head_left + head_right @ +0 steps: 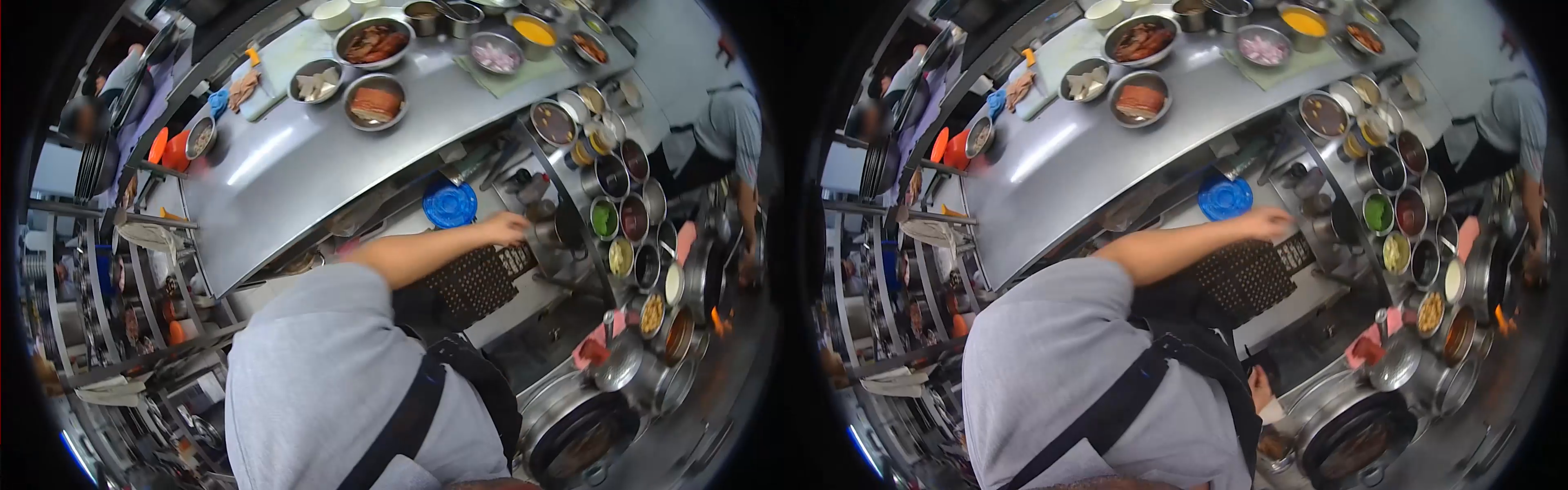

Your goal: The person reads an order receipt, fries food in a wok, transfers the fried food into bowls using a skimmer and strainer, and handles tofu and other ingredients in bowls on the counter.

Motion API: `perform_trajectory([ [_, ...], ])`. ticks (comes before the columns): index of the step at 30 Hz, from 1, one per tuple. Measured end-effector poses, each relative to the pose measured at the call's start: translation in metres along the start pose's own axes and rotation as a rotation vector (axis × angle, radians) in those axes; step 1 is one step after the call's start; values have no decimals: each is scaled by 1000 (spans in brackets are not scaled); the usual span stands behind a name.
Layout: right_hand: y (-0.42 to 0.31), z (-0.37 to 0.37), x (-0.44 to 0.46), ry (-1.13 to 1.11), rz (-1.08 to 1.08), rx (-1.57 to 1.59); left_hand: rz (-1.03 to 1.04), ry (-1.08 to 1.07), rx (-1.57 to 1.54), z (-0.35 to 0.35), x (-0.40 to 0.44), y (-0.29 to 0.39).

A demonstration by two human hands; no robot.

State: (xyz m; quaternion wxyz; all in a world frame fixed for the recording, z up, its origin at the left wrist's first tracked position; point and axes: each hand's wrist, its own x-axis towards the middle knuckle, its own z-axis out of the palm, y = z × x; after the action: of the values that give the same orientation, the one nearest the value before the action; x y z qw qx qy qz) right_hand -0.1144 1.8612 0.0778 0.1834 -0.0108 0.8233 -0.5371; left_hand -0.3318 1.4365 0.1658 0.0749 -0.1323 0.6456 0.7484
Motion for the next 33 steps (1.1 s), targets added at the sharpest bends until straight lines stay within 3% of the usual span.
perform_trajectory([
  [2,4,18,13,-170,90,-256,-168,348,-94,-94,-54,-5],
  [6,-26,38,73,-344,93,-417,-172,812,-217,-235,-147,23],
  [8,-66,47,111,-398,98,-472,-120,943,-214,-283,-171,28],
  [10,-260,79,147,-430,368,-536,-86,1060,-239,-325,-180,29],
  [12,-250,84,184,-232,306,-124,-103,1165,-280,-359,-184,48],
  [16,-287,99,234,-214,129,-199,-48,1401,-398,-438,-177,61],
  [20,-301,130,237,-227,117,-229,-50,1422,-521,-498,-175,58],
  [22,-302,148,229,-262,142,-245,-76,1402,-323,-516,-179,55],
  [23,-303,154,225,-312,139,-236,23,1434,-257,-523,-185,51],
  [27,-309,180,210,-392,80,-261,14,1440,-60,-499,-239,99],
  [31,-391,213,207,-463,-111,-232,172,1220,-4,-455,-263,159],
  [33,-424,232,216,-490,-264,-165,183,948,-22,-427,-246,173],
])
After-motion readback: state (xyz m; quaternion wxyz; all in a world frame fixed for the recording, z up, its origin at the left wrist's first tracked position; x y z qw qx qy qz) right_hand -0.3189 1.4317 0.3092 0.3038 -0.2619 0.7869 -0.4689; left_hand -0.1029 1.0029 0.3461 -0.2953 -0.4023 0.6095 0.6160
